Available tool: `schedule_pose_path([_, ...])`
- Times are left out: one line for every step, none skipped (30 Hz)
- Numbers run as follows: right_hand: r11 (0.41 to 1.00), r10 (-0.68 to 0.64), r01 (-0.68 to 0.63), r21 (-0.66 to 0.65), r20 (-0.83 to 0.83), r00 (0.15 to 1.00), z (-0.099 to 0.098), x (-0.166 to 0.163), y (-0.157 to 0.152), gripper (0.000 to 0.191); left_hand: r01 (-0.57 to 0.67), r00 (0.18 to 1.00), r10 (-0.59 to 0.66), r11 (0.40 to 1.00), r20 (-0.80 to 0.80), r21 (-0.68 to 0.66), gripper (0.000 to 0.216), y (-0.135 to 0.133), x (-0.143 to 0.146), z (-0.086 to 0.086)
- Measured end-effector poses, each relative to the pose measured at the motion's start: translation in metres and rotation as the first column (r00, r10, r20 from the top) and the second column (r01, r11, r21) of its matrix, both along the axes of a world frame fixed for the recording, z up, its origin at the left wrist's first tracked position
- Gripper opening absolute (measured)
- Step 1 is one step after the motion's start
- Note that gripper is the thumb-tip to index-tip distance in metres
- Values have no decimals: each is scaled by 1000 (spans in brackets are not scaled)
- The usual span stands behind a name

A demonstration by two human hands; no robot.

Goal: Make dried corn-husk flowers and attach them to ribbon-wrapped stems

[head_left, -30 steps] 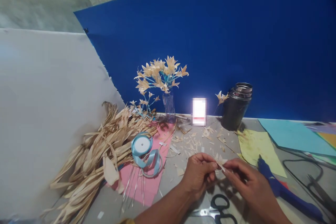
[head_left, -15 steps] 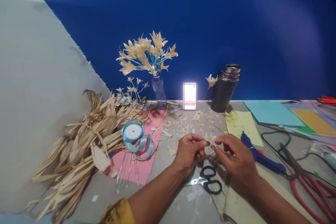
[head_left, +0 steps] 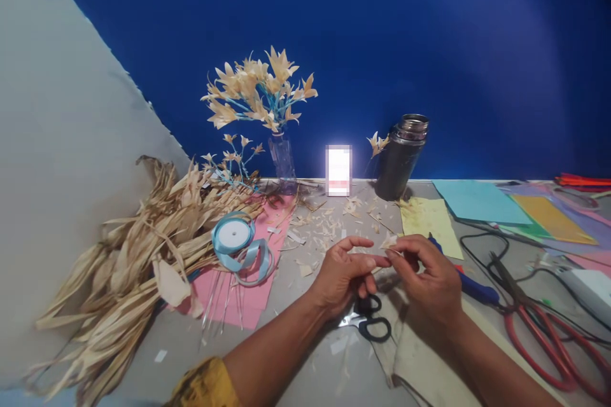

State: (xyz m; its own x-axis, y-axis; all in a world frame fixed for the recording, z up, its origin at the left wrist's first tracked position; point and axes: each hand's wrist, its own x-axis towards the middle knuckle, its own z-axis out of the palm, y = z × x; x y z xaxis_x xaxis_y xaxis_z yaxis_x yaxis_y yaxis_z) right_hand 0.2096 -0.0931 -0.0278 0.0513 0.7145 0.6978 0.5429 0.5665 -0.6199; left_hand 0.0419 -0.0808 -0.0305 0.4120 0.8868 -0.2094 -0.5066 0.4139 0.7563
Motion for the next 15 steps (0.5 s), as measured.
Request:
schedule_pose_path([1000, -10, 10, 4, -4, 1000, 0, 1, 0, 9, -34, 999, 34, 999, -13, -5, 49, 1, 0, -2])
schedule_pose_path([1000, -20, 20, 4, -8, 1000, 1, 2, 0, 9, -78, 997, 78, 997, -20, -17, 44, 2, 0, -4])
schedule_pose_path([1000, -29, 29, 3, -13, 999, 1, 3, 0, 8, -117, 993, 117, 992, -15, -37, 42, 3, 0, -6])
schedule_pose_path([999, -38, 38, -2, -17, 999, 2, 4, 0, 8, -139, 990, 139, 988, 0, -62, 42, 5, -1, -8])
schedule_pose_path([999, -40, 40, -8, -19, 999, 2, 5, 0, 8, -140, 990, 143, 986, 22, -85, 44, 6, -2, -9])
schedule_pose_path([999, -40, 39, -14, -21, 999, 3, 5, 0, 7, -123, 991, 128, 987, 43, -100, 45, 7, -2, -10])
schedule_pose_path([999, -38, 38, -19, -24, 999, 3, 6, 1, 7, -100, 993, 106, 990, 55, -100, 46, 7, -3, -11])
schedule_pose_path([999, -35, 34, -25, -26, 999, 3, 6, 1, 7, -84, 995, 88, 993, 52, -82, 46, 7, -4, -11])
schedule_pose_path([999, -32, 31, -32, -28, 999, 3, 6, 1, 7, -83, 996, 84, 996, 24, -46, 47, 7, -5, -11])
schedule_pose_path([999, -29, 28, -37, -29, 999, 2, 6, 1, 7, -88, 996, 88, 996, -30, 1, 49, 7, -5, -10])
schedule_pose_path([999, -27, 26, -40, -31, 999, 2, 6, 1, 7, -96, 989, 102, 994, -109, 55, 51, 7, -6, -10])
schedule_pose_path([999, -25, 24, -43, -31, 999, 2, 6, 1, 7, -102, 972, 123, 988, -200, 113, 54, 6, -7, -9])
schedule_pose_path([999, -22, 21, -43, -28, 999, 1, 6, 1, 7, -114, 946, 161, 978, -283, 176, 54, 6, -7, -7])
schedule_pose_path([999, -18, 17, -38, -24, 1000, 1, 6, 1, 7, -126, 915, 208, 962, -347, 244, 49, 5, -8, -6])
schedule_pose_path([999, -12, 11, -31, -16, 1000, 1, 6, 2, 8, -139, 885, 258, 941, -387, 310, 41, 5, -8, -4])
